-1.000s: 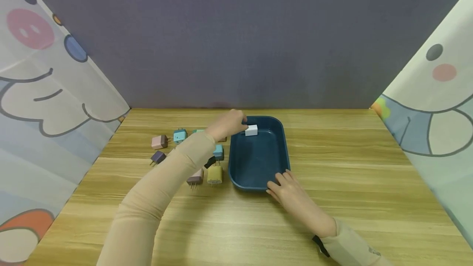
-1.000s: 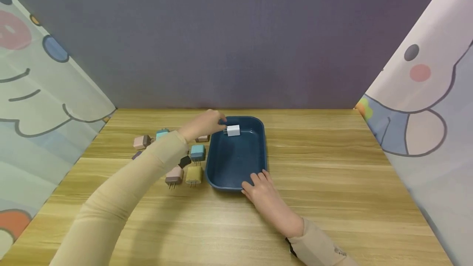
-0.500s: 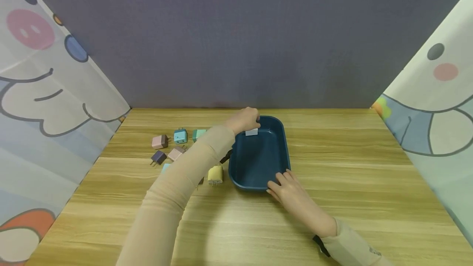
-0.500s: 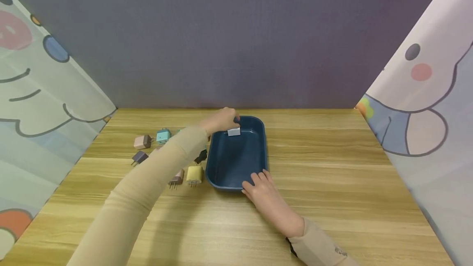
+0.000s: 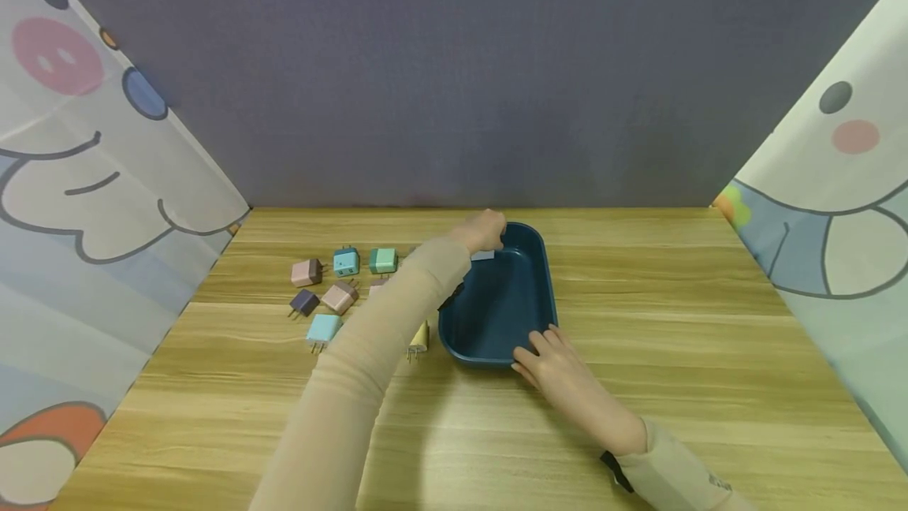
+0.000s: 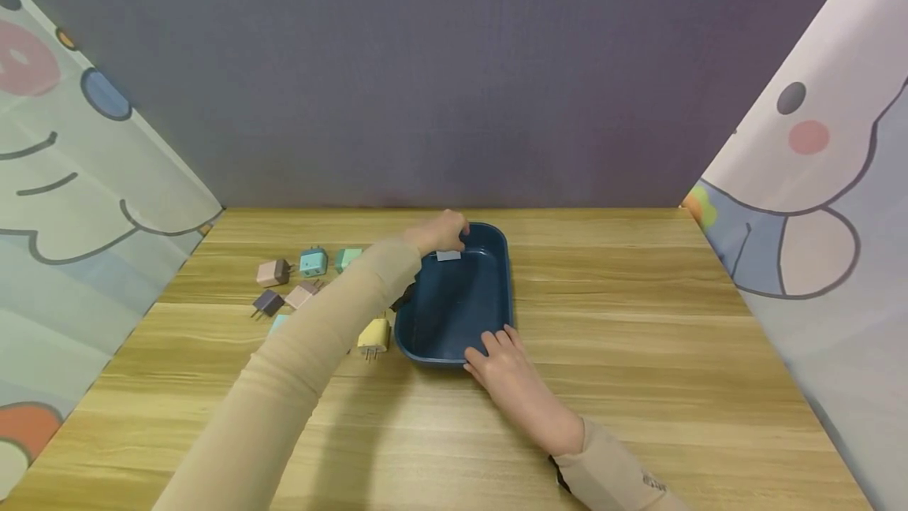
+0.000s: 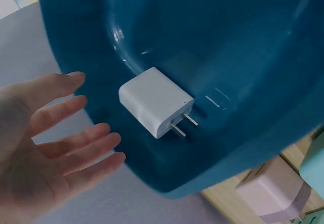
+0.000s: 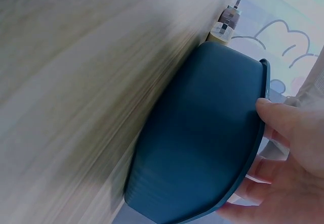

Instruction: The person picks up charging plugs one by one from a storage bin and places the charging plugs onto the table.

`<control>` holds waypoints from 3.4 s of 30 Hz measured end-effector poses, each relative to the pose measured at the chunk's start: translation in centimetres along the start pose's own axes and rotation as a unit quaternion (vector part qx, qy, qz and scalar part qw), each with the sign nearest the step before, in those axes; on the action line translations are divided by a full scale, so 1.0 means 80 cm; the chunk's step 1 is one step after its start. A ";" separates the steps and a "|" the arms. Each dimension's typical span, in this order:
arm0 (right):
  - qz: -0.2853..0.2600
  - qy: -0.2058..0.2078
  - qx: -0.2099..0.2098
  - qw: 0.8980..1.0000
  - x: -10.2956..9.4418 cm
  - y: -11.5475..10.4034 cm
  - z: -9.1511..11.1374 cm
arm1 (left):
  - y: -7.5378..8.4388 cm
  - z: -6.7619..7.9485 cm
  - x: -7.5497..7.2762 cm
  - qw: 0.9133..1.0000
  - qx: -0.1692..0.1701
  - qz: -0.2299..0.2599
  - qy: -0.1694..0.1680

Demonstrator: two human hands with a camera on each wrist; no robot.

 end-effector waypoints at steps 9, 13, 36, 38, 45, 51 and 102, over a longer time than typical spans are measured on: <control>0.008 0.010 -0.003 1.000 -0.002 -0.001 0.000 | 0.000 -0.007 0.007 1.000 -0.007 -0.010 -0.001; 0.006 0.007 -0.004 1.000 -0.001 -0.001 0.000 | -0.001 -0.010 0.013 1.000 -0.009 -0.009 -0.003; 0.007 0.005 0.000 1.000 0.000 -0.001 -0.001 | -0.003 -0.017 0.031 0.998 0.005 -0.058 -0.031; 0.008 0.005 0.001 1.000 0.001 -0.001 0.000 | 0.000 -0.006 0.028 0.998 0.000 -0.057 -0.033; 0.000 0.004 0.000 1.000 0.002 -0.001 -0.001 | 0.002 0.008 0.021 0.998 0.000 -0.031 -0.047; 0.002 0.007 0.001 1.000 0.001 -0.001 -0.001 | 0.002 0.001 0.020 0.998 0.000 -0.026 -0.056; 0.021 -0.003 0.008 1.000 0.000 -0.002 -0.001 | 0.039 0.046 0.005 0.990 0.079 -0.086 -0.082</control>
Point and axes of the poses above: each hand's wrist, its own z-axis away from the middle knuckle, its own x-axis out of the palm, y = z × x, the point moved 8 cm from there along -z, towards the middle knuckle, and after that the axes turned 5 degrees about -y, right-handed, at the moved point
